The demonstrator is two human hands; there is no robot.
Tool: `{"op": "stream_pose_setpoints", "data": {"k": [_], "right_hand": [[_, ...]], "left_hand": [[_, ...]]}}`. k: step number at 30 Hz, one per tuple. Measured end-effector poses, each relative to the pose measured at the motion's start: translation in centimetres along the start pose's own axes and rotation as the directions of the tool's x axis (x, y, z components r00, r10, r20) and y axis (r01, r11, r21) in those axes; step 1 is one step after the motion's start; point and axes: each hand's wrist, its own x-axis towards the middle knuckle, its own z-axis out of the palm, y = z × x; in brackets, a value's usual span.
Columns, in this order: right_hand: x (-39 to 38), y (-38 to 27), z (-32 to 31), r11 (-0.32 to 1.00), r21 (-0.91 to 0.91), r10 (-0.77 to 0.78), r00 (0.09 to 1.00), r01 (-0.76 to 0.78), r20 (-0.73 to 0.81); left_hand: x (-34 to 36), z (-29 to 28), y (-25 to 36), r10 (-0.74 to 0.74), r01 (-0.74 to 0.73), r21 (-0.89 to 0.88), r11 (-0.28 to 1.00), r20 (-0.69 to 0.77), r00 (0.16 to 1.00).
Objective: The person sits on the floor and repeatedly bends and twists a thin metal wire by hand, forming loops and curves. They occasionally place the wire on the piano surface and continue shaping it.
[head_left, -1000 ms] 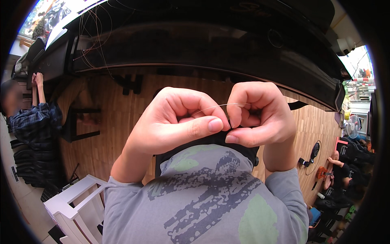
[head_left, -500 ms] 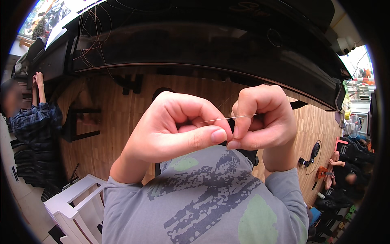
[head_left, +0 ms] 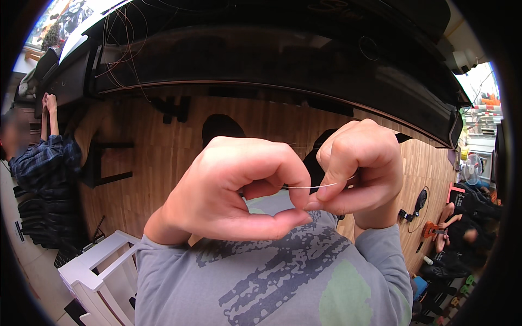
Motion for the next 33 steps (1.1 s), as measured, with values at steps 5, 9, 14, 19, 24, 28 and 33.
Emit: {"op": "stream_pose_setpoints", "data": {"k": [5,9,14,19,24,28,33], "right_hand": [[-0.2,0.1,0.0,0.999,-0.038,-0.023,1.000,0.024,0.021],[-0.2,-0.2,0.0,0.995,-0.093,-0.040,0.999,0.042,0.026],[-0.2,-0.3,0.0,0.989,-0.135,-0.052,0.998,0.057,0.037],[-0.1,-0.6,-0.1,0.984,-0.170,-0.049,0.997,0.059,0.063],[-0.1,-0.5,0.2,0.984,-0.151,-0.083,0.994,0.093,0.075],[-0.1,-0.6,0.1,0.983,-0.158,-0.081,0.991,0.097,0.103],[0.2,-0.3,0.5,0.973,-0.136,-0.182,0.982,0.187,0.050]], "left_hand": [[0.4,0.0,0.4,0.088,-0.095,0.182,0.979,0.046,0.995],[0.6,0.0,0.5,0.115,-0.123,0.235,0.964,0.049,0.992],[0.4,0.0,0.5,0.151,-0.158,0.266,0.951,0.046,0.987],[0.5,-0.1,0.2,0.228,-0.242,0.300,0.923,0.080,0.970],[0.5,-0.3,-0.2,0.295,-0.317,0.288,0.904,0.116,0.948],[0.3,-0.5,-0.8,0.344,-0.364,0.232,0.902,0.124,0.931],[0.2,-0.6,0.0,0.276,-0.304,0.278,0.911,0.133,0.952]]}}
